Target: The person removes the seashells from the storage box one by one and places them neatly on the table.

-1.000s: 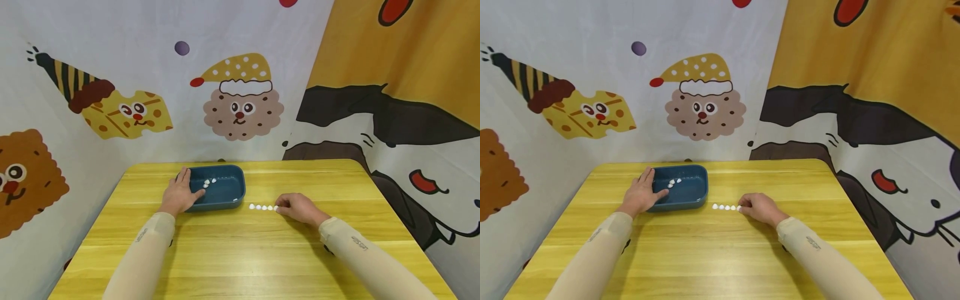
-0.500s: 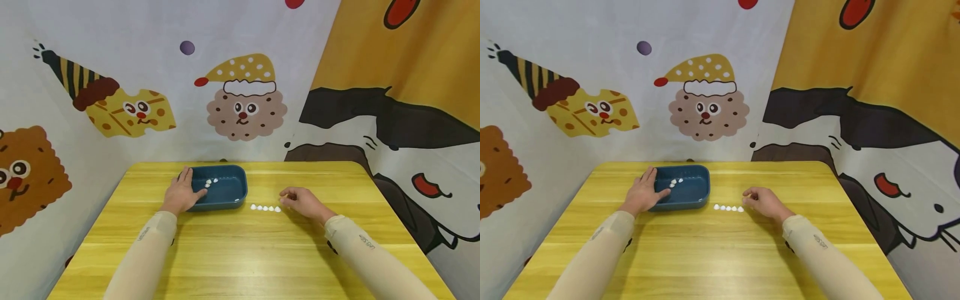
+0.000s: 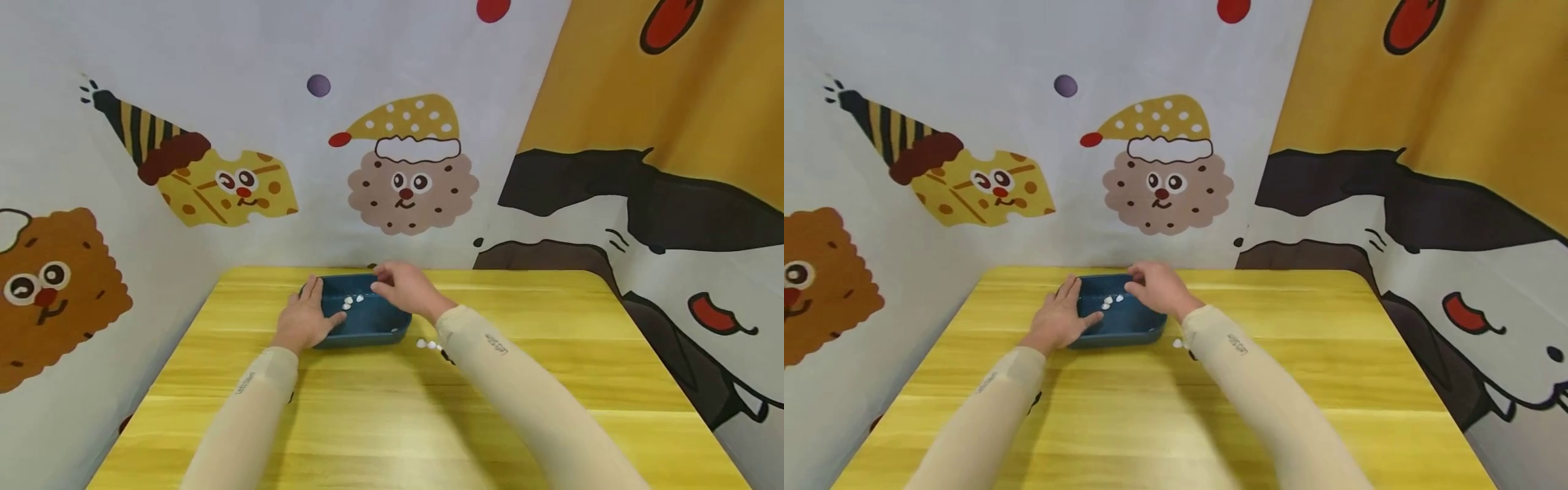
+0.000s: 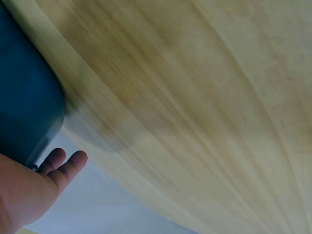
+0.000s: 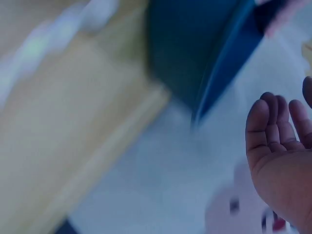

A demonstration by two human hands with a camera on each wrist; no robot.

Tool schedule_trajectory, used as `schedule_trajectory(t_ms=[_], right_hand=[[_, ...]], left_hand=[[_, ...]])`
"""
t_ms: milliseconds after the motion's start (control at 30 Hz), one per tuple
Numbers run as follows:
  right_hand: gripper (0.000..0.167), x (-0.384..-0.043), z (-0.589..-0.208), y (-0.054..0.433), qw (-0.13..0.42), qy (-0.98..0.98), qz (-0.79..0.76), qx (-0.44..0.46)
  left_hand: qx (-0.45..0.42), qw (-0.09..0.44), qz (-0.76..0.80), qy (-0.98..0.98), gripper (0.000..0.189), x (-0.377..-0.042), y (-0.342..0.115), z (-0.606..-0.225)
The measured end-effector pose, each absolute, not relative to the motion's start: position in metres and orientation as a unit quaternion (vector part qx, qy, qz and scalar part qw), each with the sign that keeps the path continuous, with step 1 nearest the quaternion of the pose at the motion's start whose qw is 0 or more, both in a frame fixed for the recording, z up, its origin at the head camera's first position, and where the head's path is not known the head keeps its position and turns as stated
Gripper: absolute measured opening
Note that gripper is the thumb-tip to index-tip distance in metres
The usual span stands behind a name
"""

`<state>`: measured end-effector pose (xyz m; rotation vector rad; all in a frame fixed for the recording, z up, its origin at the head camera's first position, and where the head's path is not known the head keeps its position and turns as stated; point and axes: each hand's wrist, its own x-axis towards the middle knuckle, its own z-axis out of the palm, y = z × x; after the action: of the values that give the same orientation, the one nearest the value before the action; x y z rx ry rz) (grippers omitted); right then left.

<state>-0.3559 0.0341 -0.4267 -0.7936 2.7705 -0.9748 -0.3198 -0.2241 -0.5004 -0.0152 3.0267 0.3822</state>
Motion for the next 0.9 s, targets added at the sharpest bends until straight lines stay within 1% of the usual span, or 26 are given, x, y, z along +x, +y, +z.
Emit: schedule_trajectory(t_ms=[133, 300, 467, 600, 667, 800, 900], right_hand=[[0.044, -0.364, -0.457, -0.006, 0.08, 0.915, -0.304, -0.252], [0.054, -0.376, -0.489, -0.016, 0.086, 0.938, -0.252, -0.222], [0.06, -0.382, -0.493, -0.024, 0.093, 0.948, -0.213, -0.219], [0.06, -0.382, -0.494, -0.026, 0.098, 0.95, -0.182, -0.232], [0.06, -0.381, -0.495, -0.027, 0.101, 0.95, -0.176, -0.236], [0.066, -0.381, -0.497, -0.025, 0.111, 0.95, -0.172, -0.235], [0.069, -0.381, -0.497, -0.023, 0.124, 0.952, -0.164, -0.228]], left_hand=[[-0.014, 0.05, 0.121, 0.991, 0.108, -0.321, -0.222, -0.505], [-0.021, 0.056, 0.11, 0.992, 0.106, -0.32, -0.22, -0.503], [-0.028, 0.047, 0.106, 0.993, 0.102, -0.322, -0.223, -0.495], [-0.031, 0.053, 0.11, 0.992, 0.1, -0.321, -0.223, -0.488], [-0.033, 0.055, 0.109, 0.992, 0.099, -0.321, -0.223, -0.488], [-0.036, 0.06, 0.108, 0.992, 0.099, -0.321, -0.222, -0.491], [-0.035, 0.062, 0.107, 0.992, 0.099, -0.321, -0.219, -0.493]])
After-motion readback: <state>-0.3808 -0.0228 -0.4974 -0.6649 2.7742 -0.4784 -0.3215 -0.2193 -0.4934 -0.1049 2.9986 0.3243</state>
